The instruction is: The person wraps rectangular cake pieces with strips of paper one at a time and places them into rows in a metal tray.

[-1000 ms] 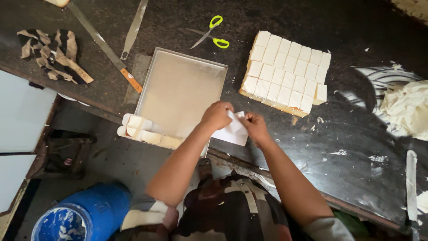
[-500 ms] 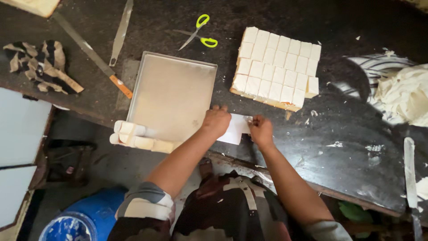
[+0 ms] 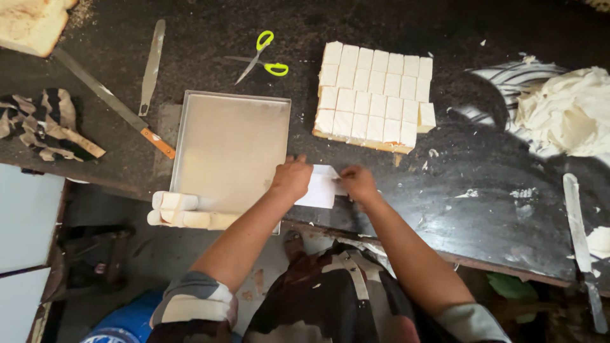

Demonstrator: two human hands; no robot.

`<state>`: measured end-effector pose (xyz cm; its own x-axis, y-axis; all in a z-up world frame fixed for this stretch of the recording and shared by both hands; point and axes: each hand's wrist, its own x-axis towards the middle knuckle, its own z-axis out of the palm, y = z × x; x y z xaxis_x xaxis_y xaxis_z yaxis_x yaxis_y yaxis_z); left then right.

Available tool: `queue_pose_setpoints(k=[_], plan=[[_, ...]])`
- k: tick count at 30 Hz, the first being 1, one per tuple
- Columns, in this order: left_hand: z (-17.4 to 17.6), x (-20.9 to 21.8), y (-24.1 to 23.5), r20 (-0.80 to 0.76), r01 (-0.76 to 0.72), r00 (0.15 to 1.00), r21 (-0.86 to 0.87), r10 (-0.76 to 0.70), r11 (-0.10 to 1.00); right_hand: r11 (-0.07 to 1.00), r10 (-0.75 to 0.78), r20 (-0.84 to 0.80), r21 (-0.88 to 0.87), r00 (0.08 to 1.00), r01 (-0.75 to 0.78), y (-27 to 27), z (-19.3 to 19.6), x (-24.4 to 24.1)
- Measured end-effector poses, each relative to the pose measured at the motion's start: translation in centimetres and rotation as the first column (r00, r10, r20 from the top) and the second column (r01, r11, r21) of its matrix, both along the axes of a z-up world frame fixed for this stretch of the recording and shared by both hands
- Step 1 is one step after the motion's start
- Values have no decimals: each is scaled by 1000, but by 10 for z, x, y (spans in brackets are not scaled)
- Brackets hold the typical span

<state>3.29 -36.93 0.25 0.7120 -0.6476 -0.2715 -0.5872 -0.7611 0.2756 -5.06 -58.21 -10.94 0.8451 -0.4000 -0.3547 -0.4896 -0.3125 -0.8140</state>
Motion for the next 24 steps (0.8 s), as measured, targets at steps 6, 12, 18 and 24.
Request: queue_pose_setpoints(k=[6, 12, 18, 24], plan=[[2, -1, 12, 25, 13, 1000, -27, -12, 1000, 961, 86, 18, -265, 996, -78, -1, -2, -3], [5, 1, 10, -10, 9, 1000, 37, -8, 999, 918, 219, 130, -363, 967, -159, 6, 4, 1], [-8, 6, 10, 82, 39, 996, 54, -43, 998, 949, 201, 49, -259, 978, -182, -16, 29, -7], [-8, 5, 6, 63, 14, 998, 70, -18, 997, 951, 142, -4, -277, 990, -137, -68, 29, -42]])
